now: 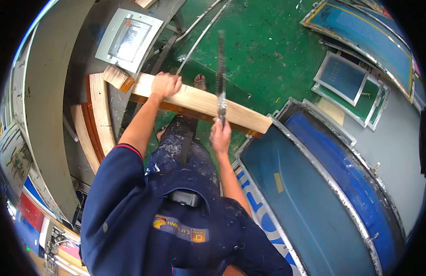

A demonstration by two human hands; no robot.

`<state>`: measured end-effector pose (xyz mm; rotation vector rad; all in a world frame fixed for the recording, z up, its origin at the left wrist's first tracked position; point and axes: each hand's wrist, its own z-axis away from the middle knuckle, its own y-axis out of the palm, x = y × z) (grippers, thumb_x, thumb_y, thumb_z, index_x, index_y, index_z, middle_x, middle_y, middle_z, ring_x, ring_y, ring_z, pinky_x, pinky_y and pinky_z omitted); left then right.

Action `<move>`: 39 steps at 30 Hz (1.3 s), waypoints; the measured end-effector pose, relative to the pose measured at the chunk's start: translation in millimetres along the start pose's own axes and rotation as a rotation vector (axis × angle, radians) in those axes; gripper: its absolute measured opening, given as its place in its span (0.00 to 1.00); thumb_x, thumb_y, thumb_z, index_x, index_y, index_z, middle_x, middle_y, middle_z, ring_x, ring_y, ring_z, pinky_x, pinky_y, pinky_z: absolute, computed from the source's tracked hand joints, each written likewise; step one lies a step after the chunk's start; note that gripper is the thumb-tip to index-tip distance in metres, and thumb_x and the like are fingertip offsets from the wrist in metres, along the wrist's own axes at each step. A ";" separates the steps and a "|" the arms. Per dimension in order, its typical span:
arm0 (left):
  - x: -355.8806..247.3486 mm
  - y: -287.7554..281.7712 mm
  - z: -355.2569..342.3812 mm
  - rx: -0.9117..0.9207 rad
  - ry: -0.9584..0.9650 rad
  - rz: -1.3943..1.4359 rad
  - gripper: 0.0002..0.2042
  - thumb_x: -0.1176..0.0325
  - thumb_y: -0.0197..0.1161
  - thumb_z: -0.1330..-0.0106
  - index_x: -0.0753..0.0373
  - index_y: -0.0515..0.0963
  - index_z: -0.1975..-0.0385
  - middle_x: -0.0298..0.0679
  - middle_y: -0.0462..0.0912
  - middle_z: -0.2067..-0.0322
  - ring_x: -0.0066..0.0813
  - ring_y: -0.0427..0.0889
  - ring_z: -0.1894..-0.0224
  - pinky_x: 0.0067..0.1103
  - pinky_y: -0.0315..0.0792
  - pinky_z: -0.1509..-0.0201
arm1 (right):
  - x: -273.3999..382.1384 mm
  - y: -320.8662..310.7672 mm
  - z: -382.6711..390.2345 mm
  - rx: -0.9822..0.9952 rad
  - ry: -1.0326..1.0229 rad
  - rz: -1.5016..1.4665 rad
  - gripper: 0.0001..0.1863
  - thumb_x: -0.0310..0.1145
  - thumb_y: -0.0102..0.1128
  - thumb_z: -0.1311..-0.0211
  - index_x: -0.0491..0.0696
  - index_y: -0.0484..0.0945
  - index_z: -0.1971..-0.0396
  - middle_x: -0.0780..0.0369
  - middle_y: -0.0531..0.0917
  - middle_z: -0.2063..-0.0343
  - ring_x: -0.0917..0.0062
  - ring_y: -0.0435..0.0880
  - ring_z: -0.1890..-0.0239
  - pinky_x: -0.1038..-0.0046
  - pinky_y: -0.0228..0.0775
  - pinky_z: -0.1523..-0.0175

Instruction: Sawing a piece of wood by hand using a hacksaw.

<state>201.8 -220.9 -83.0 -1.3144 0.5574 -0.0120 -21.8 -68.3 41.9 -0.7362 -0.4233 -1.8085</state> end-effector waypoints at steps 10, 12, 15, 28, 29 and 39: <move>-10.6 -8.3 -5.3 0.069 -0.091 -0.002 0.17 0.55 0.52 0.37 0.55 0.85 0.78 0.47 0.84 0.78 0.47 0.84 0.74 0.36 0.78 0.65 | -57.3 104.0 15.2 -0.091 -0.138 0.147 0.16 0.40 0.48 0.27 0.40 0.75 0.64 0.55 0.76 0.79 0.67 0.76 0.75 0.65 0.67 0.67; -12.7 -9.8 -5.2 0.135 -0.119 -0.038 0.17 0.54 0.51 0.36 0.53 0.85 0.73 0.46 0.84 0.76 0.48 0.84 0.70 0.38 0.78 0.63 | -61.4 111.6 14.6 -0.146 -0.238 0.200 0.18 0.41 0.47 0.27 0.39 0.75 0.62 0.48 0.79 0.74 0.53 0.80 0.68 0.57 0.69 0.62; -14.9 -8.8 -5.8 0.126 -0.096 -0.041 0.17 0.53 0.50 0.35 0.53 0.86 0.72 0.47 0.84 0.76 0.48 0.84 0.70 0.38 0.78 0.63 | -51.5 118.9 4.1 -0.144 -0.284 0.338 0.20 0.45 0.45 0.27 0.39 0.72 0.61 0.42 0.80 0.70 0.41 0.78 0.63 0.50 0.68 0.59; -13.6 -6.5 -3.7 0.152 -0.118 -0.037 0.19 0.53 0.47 0.35 0.52 0.86 0.66 0.49 0.85 0.72 0.50 0.85 0.67 0.38 0.78 0.59 | -82.8 105.7 175.7 -0.247 -0.172 0.274 0.11 0.36 0.50 0.28 0.43 0.71 0.57 0.50 0.79 0.77 0.52 0.83 0.72 0.62 0.69 0.70; -13.4 -6.8 -5.3 0.181 -0.127 -0.030 0.20 0.52 0.46 0.34 0.51 0.86 0.63 0.49 0.85 0.71 0.49 0.85 0.66 0.38 0.78 0.58 | -79.2 104.9 171.6 -0.258 -0.166 0.274 0.11 0.36 0.50 0.28 0.43 0.71 0.57 0.50 0.79 0.77 0.52 0.83 0.72 0.62 0.69 0.70; -15.6 -11.0 -2.9 0.239 -0.105 -0.040 0.22 0.48 0.46 0.34 0.52 0.86 0.60 0.49 0.85 0.70 0.49 0.85 0.64 0.37 0.78 0.56 | -65.5 104.7 131.8 -0.228 -0.160 0.338 0.13 0.38 0.49 0.27 0.41 0.72 0.62 0.50 0.76 0.81 0.54 0.79 0.78 0.62 0.67 0.72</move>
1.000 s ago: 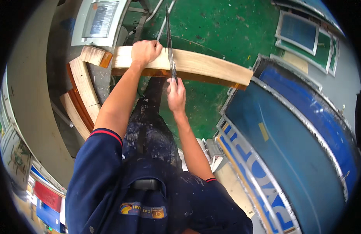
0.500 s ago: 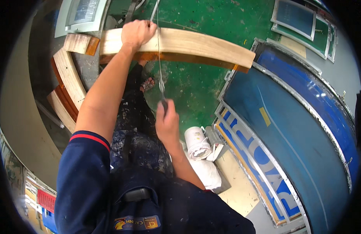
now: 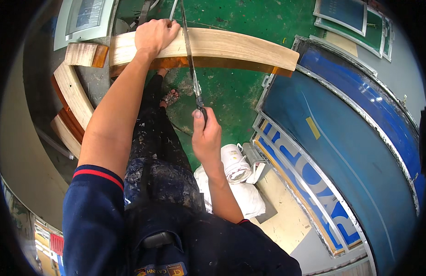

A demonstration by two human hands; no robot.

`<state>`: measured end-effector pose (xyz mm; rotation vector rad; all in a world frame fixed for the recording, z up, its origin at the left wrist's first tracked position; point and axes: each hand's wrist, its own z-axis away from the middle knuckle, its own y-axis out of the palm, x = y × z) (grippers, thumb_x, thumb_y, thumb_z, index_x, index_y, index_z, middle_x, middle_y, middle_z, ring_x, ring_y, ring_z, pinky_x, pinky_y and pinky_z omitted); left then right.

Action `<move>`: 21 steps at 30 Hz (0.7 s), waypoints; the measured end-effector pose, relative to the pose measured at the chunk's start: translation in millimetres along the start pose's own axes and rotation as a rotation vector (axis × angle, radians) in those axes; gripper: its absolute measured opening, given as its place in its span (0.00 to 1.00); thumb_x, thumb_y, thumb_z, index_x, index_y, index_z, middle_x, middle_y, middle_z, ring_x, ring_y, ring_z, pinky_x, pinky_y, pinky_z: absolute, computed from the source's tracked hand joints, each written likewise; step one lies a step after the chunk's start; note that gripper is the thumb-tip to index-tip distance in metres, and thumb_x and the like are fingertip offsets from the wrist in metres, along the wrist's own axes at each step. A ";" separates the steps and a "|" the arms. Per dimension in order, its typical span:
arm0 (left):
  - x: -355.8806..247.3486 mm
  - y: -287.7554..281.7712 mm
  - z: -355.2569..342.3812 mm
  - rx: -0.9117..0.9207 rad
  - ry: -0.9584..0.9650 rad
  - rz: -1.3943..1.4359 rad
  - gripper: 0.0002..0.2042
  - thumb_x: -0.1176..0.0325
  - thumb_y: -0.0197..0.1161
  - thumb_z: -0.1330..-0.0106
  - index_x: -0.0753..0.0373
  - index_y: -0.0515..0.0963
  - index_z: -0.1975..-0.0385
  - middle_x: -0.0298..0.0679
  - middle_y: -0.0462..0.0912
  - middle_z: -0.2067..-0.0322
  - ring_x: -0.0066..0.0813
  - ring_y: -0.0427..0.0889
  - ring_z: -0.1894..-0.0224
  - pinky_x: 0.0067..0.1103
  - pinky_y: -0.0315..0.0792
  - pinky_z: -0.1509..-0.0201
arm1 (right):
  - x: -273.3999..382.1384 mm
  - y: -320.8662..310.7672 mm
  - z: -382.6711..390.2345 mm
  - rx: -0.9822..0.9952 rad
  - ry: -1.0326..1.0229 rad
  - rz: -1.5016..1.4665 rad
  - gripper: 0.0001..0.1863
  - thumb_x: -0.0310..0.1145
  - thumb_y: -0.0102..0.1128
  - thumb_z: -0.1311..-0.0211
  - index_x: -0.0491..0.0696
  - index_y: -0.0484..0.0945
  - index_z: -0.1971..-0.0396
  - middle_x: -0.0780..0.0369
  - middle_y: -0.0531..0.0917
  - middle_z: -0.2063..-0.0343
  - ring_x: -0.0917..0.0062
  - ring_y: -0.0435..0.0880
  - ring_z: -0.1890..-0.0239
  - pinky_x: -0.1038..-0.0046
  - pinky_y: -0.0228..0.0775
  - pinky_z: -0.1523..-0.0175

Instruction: Sawing a piece of wood by hand using a hacksaw.

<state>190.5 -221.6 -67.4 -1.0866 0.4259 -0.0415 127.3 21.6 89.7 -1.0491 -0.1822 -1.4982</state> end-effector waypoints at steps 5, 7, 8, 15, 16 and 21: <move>4.7 4.7 -0.6 -0.070 0.010 -0.021 0.21 0.48 0.47 0.34 0.51 0.87 0.66 0.47 0.86 0.72 0.47 0.86 0.67 0.35 0.78 0.61 | 0.1 13.9 -14.2 -0.003 -0.013 0.005 0.13 0.38 0.49 0.28 0.42 0.73 0.62 0.46 0.80 0.76 0.46 0.80 0.70 0.56 0.69 0.68; 4.9 3.3 -2.4 -0.079 0.016 -0.013 0.21 0.48 0.47 0.34 0.51 0.87 0.66 0.48 0.86 0.72 0.47 0.86 0.67 0.36 0.78 0.61 | 5.1 20.3 -30.9 0.004 -0.023 0.016 0.14 0.39 0.49 0.28 0.41 0.72 0.61 0.45 0.80 0.75 0.45 0.80 0.69 0.55 0.69 0.68; 1.3 4.7 -3.3 -0.079 0.020 -0.017 0.21 0.48 0.47 0.34 0.51 0.87 0.65 0.48 0.86 0.72 0.47 0.86 0.67 0.36 0.78 0.60 | 6.4 21.0 -36.2 0.010 -0.027 0.026 0.14 0.39 0.49 0.28 0.41 0.72 0.61 0.45 0.81 0.74 0.45 0.80 0.68 0.53 0.69 0.67; 8.8 4.2 -10.4 -0.022 -0.005 -0.051 0.23 0.46 0.44 0.34 0.50 0.86 0.60 0.50 0.85 0.68 0.51 0.85 0.62 0.38 0.78 0.56 | -0.8 9.9 38.8 0.042 0.117 0.017 0.12 0.36 0.52 0.30 0.42 0.71 0.57 0.44 0.81 0.71 0.44 0.81 0.67 0.56 0.71 0.65; 8.1 3.5 -7.8 -0.033 0.003 -0.037 0.23 0.47 0.44 0.34 0.50 0.86 0.59 0.50 0.85 0.68 0.51 0.85 0.62 0.38 0.78 0.56 | 0.2 -3.2 62.3 0.084 0.225 0.017 0.12 0.36 0.52 0.30 0.43 0.71 0.56 0.45 0.81 0.72 0.46 0.82 0.67 0.58 0.72 0.66; 12.6 7.9 -2.9 -0.073 0.018 -0.048 0.21 0.46 0.47 0.36 0.47 0.87 0.62 0.46 0.86 0.69 0.48 0.86 0.65 0.35 0.78 0.59 | 17.2 0.1 39.9 0.112 0.163 0.079 0.12 0.36 0.52 0.30 0.42 0.70 0.59 0.44 0.80 0.75 0.44 0.81 0.67 0.55 0.70 0.66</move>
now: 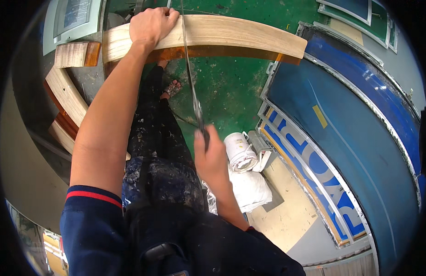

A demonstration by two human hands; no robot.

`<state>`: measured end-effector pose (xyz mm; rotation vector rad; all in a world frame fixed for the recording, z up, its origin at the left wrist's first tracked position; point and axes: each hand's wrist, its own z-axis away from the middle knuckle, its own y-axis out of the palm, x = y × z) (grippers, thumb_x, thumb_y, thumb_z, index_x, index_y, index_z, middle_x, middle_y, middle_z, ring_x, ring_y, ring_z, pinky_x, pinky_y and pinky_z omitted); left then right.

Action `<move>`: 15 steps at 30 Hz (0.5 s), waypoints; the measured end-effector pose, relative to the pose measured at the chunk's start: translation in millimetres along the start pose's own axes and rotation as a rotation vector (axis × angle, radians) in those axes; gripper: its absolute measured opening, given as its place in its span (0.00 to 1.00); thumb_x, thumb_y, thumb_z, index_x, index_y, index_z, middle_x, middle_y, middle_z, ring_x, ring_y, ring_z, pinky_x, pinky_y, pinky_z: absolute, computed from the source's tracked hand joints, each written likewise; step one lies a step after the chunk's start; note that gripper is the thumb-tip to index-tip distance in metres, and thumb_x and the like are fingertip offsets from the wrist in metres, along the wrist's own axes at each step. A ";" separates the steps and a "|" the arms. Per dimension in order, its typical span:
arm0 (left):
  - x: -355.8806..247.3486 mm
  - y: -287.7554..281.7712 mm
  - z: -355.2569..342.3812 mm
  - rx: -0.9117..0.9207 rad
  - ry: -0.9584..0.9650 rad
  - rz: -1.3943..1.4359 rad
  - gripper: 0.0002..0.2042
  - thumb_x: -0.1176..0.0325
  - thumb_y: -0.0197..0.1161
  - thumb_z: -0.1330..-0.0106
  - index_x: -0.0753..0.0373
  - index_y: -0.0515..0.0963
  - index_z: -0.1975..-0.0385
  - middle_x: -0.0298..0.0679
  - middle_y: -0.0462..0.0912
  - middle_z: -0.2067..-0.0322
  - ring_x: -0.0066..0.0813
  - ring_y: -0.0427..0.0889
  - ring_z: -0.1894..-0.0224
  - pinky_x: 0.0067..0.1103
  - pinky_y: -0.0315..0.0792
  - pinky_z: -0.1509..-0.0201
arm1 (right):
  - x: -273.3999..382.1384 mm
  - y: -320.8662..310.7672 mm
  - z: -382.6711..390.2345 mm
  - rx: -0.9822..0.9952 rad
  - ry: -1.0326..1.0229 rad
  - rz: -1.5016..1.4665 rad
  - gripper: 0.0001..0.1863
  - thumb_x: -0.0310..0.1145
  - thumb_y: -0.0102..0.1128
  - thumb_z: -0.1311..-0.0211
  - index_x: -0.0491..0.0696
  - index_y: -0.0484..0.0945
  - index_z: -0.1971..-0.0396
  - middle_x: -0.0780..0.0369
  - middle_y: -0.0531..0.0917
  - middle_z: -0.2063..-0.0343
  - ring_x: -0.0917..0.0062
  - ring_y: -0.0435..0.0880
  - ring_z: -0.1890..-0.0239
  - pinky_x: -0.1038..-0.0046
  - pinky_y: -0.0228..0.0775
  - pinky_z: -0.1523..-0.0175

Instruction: Sawing a piece of wood by hand using a hacksaw.

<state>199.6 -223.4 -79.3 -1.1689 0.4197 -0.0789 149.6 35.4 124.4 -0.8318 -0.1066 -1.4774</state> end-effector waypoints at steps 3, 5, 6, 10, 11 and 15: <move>-15.1 -1.8 -4.7 0.046 0.007 0.044 0.22 0.46 0.46 0.35 0.48 0.86 0.59 0.47 0.86 0.68 0.49 0.85 0.63 0.36 0.78 0.56 | 14.7 3.0 -73.4 -0.092 -0.088 0.023 0.15 0.39 0.52 0.29 0.40 0.73 0.60 0.42 0.81 0.74 0.44 0.80 0.67 0.53 0.71 0.65; -17.6 -4.1 -6.5 0.082 0.007 0.047 0.23 0.47 0.44 0.34 0.49 0.86 0.57 0.49 0.86 0.67 0.50 0.85 0.61 0.36 0.78 0.55 | 13.2 18.2 -85.1 -0.149 -0.101 0.050 0.15 0.40 0.52 0.29 0.40 0.73 0.60 0.43 0.81 0.75 0.44 0.80 0.68 0.53 0.71 0.66; -19.6 -4.3 -4.8 0.093 -0.005 0.038 0.23 0.47 0.45 0.34 0.49 0.86 0.58 0.49 0.86 0.67 0.51 0.85 0.61 0.36 0.78 0.55 | 6.9 22.1 -77.6 -0.197 -0.149 0.024 0.15 0.39 0.52 0.29 0.40 0.73 0.60 0.44 0.81 0.75 0.44 0.80 0.68 0.53 0.70 0.66; -0.9 -1.7 3.5 0.001 -0.018 0.016 0.21 0.47 0.47 0.37 0.48 0.87 0.63 0.47 0.86 0.70 0.48 0.86 0.65 0.36 0.79 0.59 | -13.6 12.8 5.7 -0.054 0.041 -0.069 0.11 0.36 0.53 0.30 0.41 0.72 0.61 0.45 0.79 0.77 0.44 0.80 0.68 0.56 0.70 0.69; -5.7 -2.5 -0.7 0.025 -0.037 0.007 0.21 0.47 0.47 0.37 0.48 0.87 0.64 0.48 0.86 0.71 0.48 0.86 0.65 0.36 0.79 0.59 | -19.5 10.7 11.4 -0.055 0.046 -0.068 0.11 0.36 0.53 0.30 0.41 0.72 0.61 0.45 0.79 0.77 0.44 0.80 0.68 0.56 0.70 0.69; -8.5 2.3 -1.1 0.027 -0.030 0.053 0.21 0.47 0.46 0.36 0.48 0.87 0.61 0.50 0.86 0.69 0.51 0.85 0.62 0.37 0.78 0.55 | -16.2 19.9 10.8 -0.044 0.077 -0.068 0.11 0.35 0.54 0.31 0.42 0.72 0.60 0.44 0.80 0.75 0.44 0.80 0.66 0.55 0.71 0.67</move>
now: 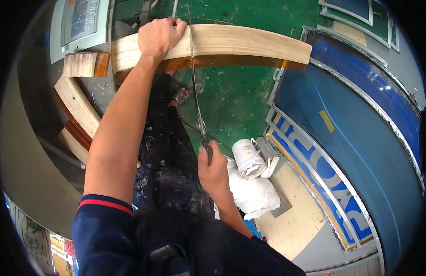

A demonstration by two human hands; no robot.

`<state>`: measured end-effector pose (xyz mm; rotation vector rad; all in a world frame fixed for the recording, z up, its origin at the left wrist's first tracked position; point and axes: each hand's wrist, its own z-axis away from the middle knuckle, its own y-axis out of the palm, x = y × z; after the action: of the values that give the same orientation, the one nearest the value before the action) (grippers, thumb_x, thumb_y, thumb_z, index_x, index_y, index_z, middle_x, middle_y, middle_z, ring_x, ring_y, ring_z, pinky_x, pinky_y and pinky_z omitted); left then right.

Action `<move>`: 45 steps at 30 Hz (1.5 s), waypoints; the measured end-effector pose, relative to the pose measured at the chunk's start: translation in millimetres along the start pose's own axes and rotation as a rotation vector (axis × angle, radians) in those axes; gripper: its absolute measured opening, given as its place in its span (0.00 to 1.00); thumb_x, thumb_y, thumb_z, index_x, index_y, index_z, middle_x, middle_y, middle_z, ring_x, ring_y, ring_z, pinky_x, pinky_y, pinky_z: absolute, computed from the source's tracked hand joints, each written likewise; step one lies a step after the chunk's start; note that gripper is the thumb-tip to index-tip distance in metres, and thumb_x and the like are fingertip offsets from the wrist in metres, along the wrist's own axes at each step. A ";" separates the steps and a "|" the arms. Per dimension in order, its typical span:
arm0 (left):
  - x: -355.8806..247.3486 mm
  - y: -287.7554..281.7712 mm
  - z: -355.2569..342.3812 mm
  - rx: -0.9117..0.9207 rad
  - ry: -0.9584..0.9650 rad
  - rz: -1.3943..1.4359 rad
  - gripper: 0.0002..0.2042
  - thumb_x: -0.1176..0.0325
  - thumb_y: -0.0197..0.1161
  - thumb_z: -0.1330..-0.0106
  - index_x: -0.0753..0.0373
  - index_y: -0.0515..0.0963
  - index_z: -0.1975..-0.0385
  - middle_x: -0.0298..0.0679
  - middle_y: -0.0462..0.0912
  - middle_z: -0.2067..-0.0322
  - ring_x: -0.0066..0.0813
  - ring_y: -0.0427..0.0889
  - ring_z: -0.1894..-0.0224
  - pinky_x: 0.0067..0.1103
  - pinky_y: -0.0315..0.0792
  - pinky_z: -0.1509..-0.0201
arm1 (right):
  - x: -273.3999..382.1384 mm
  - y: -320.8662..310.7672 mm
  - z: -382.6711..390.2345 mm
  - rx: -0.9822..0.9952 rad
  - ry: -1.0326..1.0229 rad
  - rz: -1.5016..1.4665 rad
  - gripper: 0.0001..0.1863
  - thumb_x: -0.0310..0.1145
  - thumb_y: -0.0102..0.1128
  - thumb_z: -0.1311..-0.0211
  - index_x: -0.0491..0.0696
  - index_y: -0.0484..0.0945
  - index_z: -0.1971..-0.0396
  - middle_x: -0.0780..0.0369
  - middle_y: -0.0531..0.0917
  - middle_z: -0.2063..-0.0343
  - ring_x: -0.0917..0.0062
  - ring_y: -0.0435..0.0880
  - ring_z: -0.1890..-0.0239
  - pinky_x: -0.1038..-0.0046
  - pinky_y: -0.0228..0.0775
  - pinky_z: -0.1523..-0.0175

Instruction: Sawing a piece of wood by hand using a hacksaw.

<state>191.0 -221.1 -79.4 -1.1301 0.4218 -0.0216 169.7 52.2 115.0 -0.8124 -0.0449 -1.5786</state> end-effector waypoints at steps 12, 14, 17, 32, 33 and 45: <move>3.9 -5.3 1.9 0.003 0.031 -0.079 0.25 0.46 0.43 0.36 0.52 0.86 0.59 0.53 0.85 0.65 0.54 0.84 0.60 0.38 0.77 0.52 | -14.0 -27.5 48.5 -0.041 0.013 0.018 0.13 0.37 0.54 0.31 0.40 0.73 0.62 0.44 0.81 0.74 0.45 0.81 0.66 0.58 0.71 0.67; -1.6 -7.6 -0.2 -0.039 0.034 -0.075 0.25 0.46 0.43 0.36 0.52 0.86 0.59 0.53 0.85 0.65 0.54 0.84 0.59 0.38 0.77 0.52 | -38.5 -29.4 78.5 -0.049 0.018 -0.021 0.14 0.37 0.54 0.31 0.40 0.73 0.61 0.43 0.81 0.74 0.45 0.81 0.66 0.59 0.71 0.67; 2.2 -2.7 7.5 -0.046 0.048 -0.058 0.25 0.46 0.43 0.36 0.52 0.86 0.59 0.52 0.85 0.65 0.54 0.84 0.59 0.38 0.77 0.52 | -43.8 -31.2 93.9 -0.048 0.078 0.019 0.14 0.37 0.54 0.31 0.39 0.73 0.58 0.42 0.81 0.72 0.45 0.82 0.65 0.61 0.72 0.65; 4.9 -9.4 1.3 0.045 -0.006 -0.002 0.23 0.47 0.45 0.36 0.51 0.87 0.61 0.51 0.86 0.69 0.52 0.85 0.64 0.38 0.78 0.56 | -14.7 -1.8 9.6 -0.050 -0.022 0.021 0.15 0.41 0.52 0.29 0.41 0.74 0.63 0.44 0.79 0.76 0.46 0.81 0.68 0.54 0.70 0.65; 7.2 -11.7 3.2 0.048 -0.015 -0.003 0.23 0.47 0.45 0.36 0.51 0.87 0.61 0.51 0.86 0.69 0.52 0.85 0.64 0.38 0.78 0.56 | -13.9 -8.4 21.6 -0.019 0.041 0.024 0.15 0.41 0.52 0.29 0.42 0.74 0.63 0.45 0.79 0.76 0.46 0.81 0.68 0.54 0.70 0.65; 16.0 -6.4 -2.0 0.022 -0.002 -0.007 0.20 0.48 0.48 0.36 0.49 0.87 0.62 0.49 0.85 0.72 0.50 0.85 0.66 0.37 0.78 0.60 | 6.7 2.0 -36.8 -0.048 -0.122 0.039 0.16 0.39 0.51 0.29 0.38 0.73 0.66 0.44 0.78 0.76 0.46 0.80 0.68 0.59 0.70 0.66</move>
<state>206.3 -229.3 -79.6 -1.1095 0.4144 -0.0312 154.7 28.6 90.2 -0.9410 -0.0793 -1.4972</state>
